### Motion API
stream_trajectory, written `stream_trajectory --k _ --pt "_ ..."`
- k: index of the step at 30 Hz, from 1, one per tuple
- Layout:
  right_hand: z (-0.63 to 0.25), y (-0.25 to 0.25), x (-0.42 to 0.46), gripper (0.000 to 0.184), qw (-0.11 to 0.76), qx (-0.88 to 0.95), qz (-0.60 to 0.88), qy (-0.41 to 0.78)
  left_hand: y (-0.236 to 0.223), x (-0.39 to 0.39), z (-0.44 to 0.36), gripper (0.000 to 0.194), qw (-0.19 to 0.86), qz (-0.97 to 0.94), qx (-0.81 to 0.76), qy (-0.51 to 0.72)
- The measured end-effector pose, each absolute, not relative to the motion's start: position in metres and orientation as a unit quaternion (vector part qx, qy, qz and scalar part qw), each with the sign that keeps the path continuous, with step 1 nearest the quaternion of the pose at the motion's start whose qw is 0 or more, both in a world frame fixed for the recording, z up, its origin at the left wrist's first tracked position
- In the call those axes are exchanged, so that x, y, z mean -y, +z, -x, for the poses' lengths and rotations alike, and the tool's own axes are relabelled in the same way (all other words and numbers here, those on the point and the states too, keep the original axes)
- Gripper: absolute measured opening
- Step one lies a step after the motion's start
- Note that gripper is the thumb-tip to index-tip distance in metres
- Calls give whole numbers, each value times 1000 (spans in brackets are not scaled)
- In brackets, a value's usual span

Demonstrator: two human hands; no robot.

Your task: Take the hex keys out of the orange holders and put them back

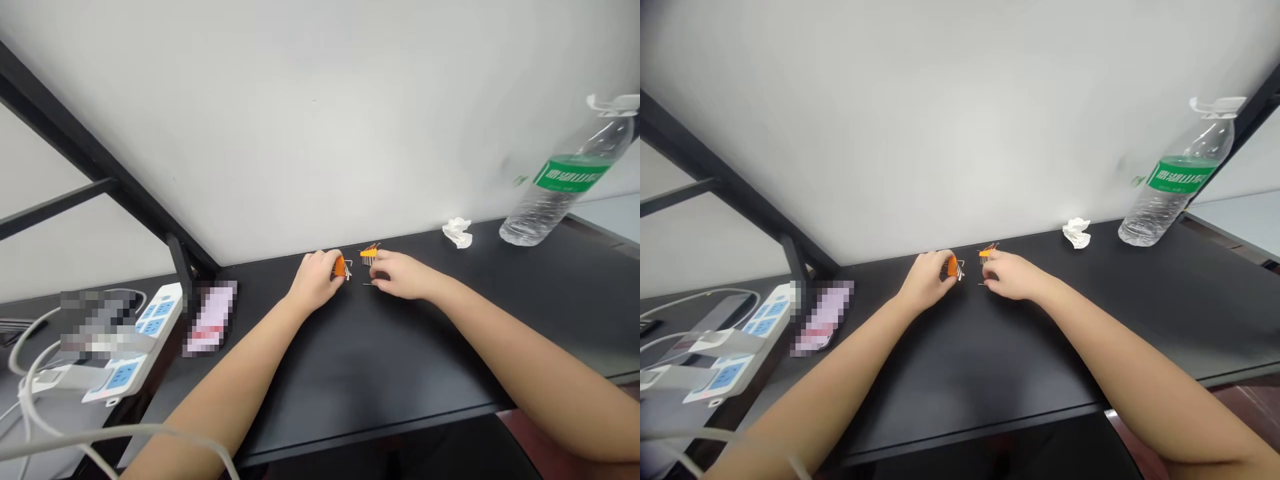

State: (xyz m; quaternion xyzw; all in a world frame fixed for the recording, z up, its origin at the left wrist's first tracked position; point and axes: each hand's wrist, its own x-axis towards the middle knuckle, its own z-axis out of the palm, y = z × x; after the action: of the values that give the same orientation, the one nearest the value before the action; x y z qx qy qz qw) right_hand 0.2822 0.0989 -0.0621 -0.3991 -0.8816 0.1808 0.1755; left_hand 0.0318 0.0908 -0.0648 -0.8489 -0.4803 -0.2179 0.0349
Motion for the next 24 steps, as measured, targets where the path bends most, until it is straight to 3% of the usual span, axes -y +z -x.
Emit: stream_trajectory --k 3,6,12,19,24 --pt "-281 -66 -97 7 39 913 397 90 -62 -92 -15 40 -3 841 480 -248" --pt "-273 -72 -94 8 -18 906 418 65 -60 -85 -6 43 -28 830 489 -266" --pt "-268 -74 -92 7 12 904 414 102 -57 -75 -8 34 -98 821 494 -269" --pt "-274 -73 -95 17 39 879 439 181 -42 -68 10 36 -103 781 530 -314" --pt "-273 -59 -91 7 -42 856 491 154 -41 -68 21 37 -83 766 537 -344"
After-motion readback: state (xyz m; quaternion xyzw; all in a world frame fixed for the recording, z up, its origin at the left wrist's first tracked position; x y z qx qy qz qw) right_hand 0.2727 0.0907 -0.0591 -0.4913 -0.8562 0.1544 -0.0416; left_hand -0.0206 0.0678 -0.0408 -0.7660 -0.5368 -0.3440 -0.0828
